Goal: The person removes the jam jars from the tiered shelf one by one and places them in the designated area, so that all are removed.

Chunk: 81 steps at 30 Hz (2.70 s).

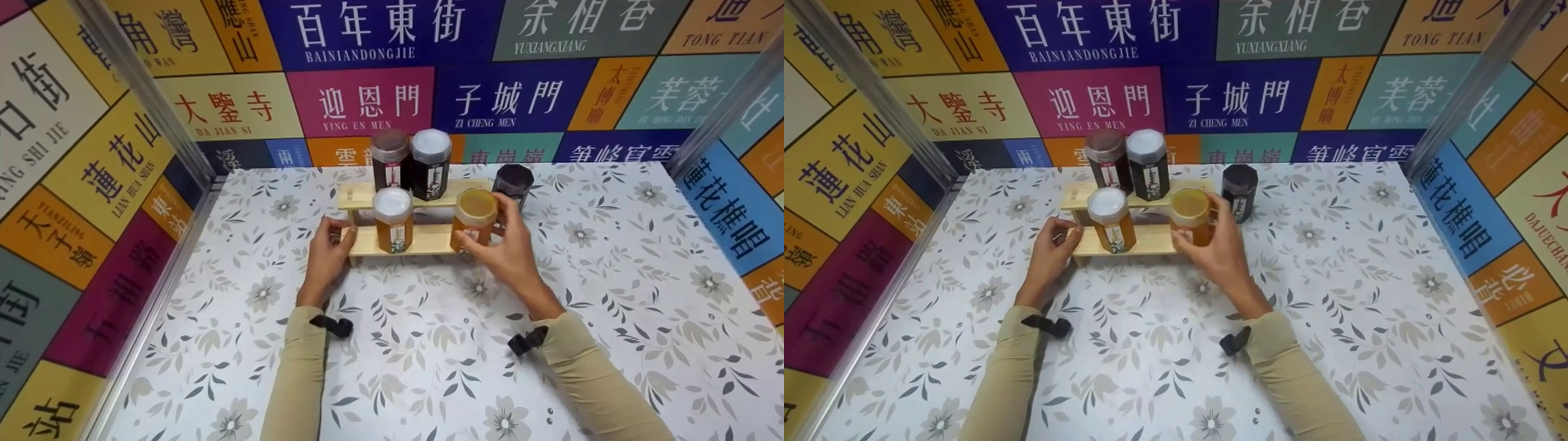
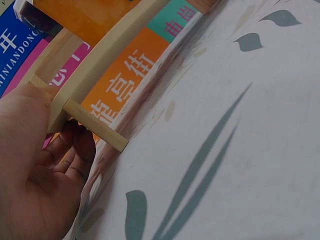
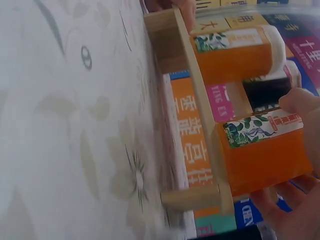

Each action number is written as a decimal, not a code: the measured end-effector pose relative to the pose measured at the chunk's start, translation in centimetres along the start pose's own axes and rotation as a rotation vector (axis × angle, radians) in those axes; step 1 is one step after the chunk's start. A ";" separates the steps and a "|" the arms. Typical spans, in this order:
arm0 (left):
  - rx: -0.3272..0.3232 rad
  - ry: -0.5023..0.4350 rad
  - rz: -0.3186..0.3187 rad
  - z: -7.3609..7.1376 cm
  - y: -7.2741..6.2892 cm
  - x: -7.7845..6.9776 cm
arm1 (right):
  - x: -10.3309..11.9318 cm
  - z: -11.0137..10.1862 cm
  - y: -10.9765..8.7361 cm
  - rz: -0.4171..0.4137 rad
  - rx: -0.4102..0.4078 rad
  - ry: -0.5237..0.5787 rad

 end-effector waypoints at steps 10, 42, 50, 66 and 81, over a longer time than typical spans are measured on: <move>-0.003 -0.011 -0.003 -0.1 0.2 0.1 | -2.2 -5.1 -0.1 0.071 -0.099 -0.050; -0.007 -0.031 -0.028 0.2 0.0 0.2 | -12.0 -10.8 1.8 0.377 -0.031 -0.150; -0.001 -0.028 -0.020 0.0 0.0 0.1 | -12.8 -10.2 2.4 0.387 -0.004 -0.052; -0.001 -0.019 -0.012 0.0 0.2 0.1 | -3.4 -6.1 3.3 -0.143 -0.284 -0.247; 0.003 -0.003 -0.002 -0.2 0.4 0.1 | 2.8 6.1 2.6 -0.153 0.039 0.150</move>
Point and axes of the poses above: each hand's wrist, its own y-axis towards the middle knuckle, its own z-axis out of the palm, x = y × z, the point moved 4 cm from there along y, towards the middle knuckle, and after that the axes turned 15 degrees about -z, right-handed, at the moved point
